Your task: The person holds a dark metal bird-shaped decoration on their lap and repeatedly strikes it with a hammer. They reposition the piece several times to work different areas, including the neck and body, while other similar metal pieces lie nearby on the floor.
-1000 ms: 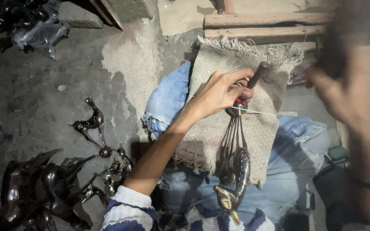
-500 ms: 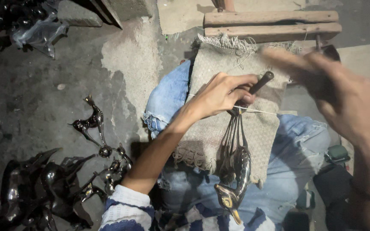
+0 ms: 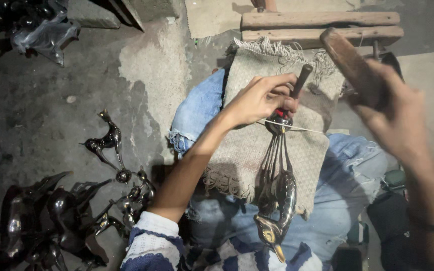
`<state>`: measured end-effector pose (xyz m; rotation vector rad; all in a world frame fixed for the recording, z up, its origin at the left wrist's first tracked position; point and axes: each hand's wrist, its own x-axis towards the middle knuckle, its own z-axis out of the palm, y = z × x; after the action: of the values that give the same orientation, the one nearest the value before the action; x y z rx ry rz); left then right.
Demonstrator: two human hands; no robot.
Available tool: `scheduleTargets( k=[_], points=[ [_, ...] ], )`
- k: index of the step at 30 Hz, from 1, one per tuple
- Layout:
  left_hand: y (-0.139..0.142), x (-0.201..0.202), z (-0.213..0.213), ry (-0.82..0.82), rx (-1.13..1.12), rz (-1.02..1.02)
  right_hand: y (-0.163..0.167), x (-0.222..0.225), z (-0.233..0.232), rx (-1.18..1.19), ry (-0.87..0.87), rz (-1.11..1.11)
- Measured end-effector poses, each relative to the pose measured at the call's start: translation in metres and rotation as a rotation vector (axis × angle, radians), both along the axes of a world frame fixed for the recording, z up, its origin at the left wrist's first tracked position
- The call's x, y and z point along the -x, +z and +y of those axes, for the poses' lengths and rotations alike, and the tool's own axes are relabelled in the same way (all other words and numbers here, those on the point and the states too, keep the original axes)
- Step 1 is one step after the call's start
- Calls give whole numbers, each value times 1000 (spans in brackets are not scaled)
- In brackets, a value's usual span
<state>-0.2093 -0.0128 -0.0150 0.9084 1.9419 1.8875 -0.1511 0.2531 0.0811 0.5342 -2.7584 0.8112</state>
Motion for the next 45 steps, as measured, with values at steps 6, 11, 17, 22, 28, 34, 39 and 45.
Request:
scheduleTargets(
  k=[6, 11, 17, 22, 28, 34, 39, 45],
  points=[
    [11, -2, -2, -35, -8, 21, 14, 8, -1, 394, -33, -40],
    [9, -4, 1, -36, -38, 57, 24, 14, -4, -544, 48, 123],
    [13, -17, 0, 146, 23, -2, 26, 38, 5, -716, -25, -136],
    [19, -30, 3, 220, -77, 3, 31, 54, 4, -705, 68, 93],
    [23, -38, 4, 296, -12, -18, 37, 55, -14, -258, 96, 80],
    [18, -62, 10, 525, 18, -23, 29, 42, -28, -254, 174, 121],
    [18, -70, 17, 658, 6, -3, 46, 44, -35, -527, 119, 118],
    [28, -79, 20, 760, -9, -47, 62, 63, -33, -559, 231, 286]
  ],
)
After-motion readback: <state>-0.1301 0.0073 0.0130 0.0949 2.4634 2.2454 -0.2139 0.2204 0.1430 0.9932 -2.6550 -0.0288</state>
